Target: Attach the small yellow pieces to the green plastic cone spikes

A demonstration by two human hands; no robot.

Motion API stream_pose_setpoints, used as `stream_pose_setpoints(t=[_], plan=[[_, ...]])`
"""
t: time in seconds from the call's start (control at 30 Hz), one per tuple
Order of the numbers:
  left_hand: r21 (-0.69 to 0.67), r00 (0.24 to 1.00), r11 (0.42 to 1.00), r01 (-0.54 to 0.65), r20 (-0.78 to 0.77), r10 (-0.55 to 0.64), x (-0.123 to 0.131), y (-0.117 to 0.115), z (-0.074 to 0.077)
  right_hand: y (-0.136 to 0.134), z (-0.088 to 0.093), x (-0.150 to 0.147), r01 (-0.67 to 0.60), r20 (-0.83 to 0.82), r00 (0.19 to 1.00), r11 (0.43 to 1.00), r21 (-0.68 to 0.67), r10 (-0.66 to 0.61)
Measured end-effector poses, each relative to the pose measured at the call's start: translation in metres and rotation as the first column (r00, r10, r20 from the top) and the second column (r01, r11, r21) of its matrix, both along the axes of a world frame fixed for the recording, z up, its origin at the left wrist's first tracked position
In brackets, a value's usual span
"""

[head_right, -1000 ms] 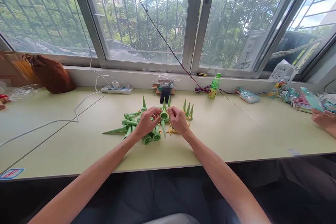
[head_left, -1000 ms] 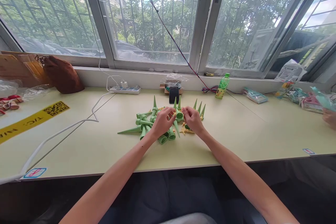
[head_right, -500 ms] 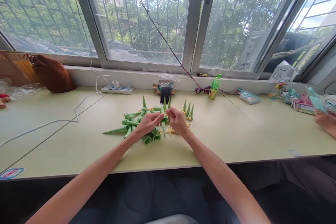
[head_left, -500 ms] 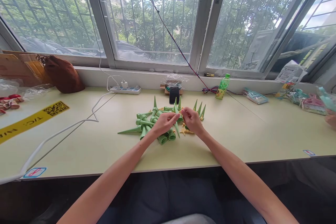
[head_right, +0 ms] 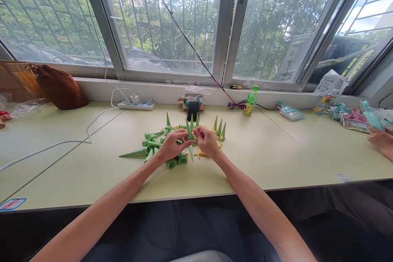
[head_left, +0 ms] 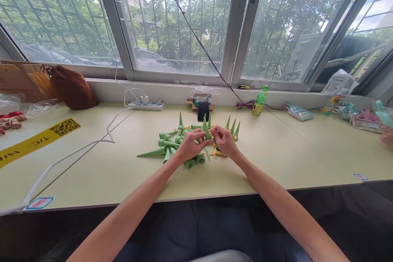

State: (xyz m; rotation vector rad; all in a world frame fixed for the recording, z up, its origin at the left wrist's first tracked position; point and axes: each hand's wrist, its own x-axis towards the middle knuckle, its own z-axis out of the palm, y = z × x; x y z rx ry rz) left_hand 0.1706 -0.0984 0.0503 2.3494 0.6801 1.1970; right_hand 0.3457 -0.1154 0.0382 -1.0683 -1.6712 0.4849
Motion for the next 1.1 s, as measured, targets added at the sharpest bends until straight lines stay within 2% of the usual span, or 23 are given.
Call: stream_pose_setpoints(t=[0.27, 0.6, 0.83, 1.0, 1.1], plan=[[0.037, 1.000, 0.999, -0.014, 0.021, 0.014, -0.0018, -0.0001, 0.0012, -0.0025, 0.0035, -0.0014, 0.007, 0.029, 1.000, 1.000, 0.001, -0.007], [0.128, 0.997, 0.989, -0.069, -0.015, 0.071, -0.0007, 0.0053, -0.0067, 0.0002, 0.0013, -0.0026, 0.028, 0.018, 0.999, 1.000, -0.001, -0.028], [0.000, 0.997, 0.997, -0.073, -0.012, 0.073, 0.0024, 0.0024, -0.0022, 0.0000, 0.0020, -0.0012, 0.094, -0.060, 0.994, 0.996, 0.013, -0.093], [-0.138, 0.982, 0.975, -0.177, 0.045, 0.184, 0.0041, 0.0059, -0.0016, -0.0002, 0.0040, 0.0004, 0.109, -0.121, 0.987, 0.994, 0.019, -0.106], [-0.187, 0.976, 0.960, -0.208, 0.026, 0.216, 0.0043, 0.0080, -0.0013, -0.0011, 0.0047, 0.0001, 0.088, -0.132, 0.988, 0.996, 0.025, -0.083]])
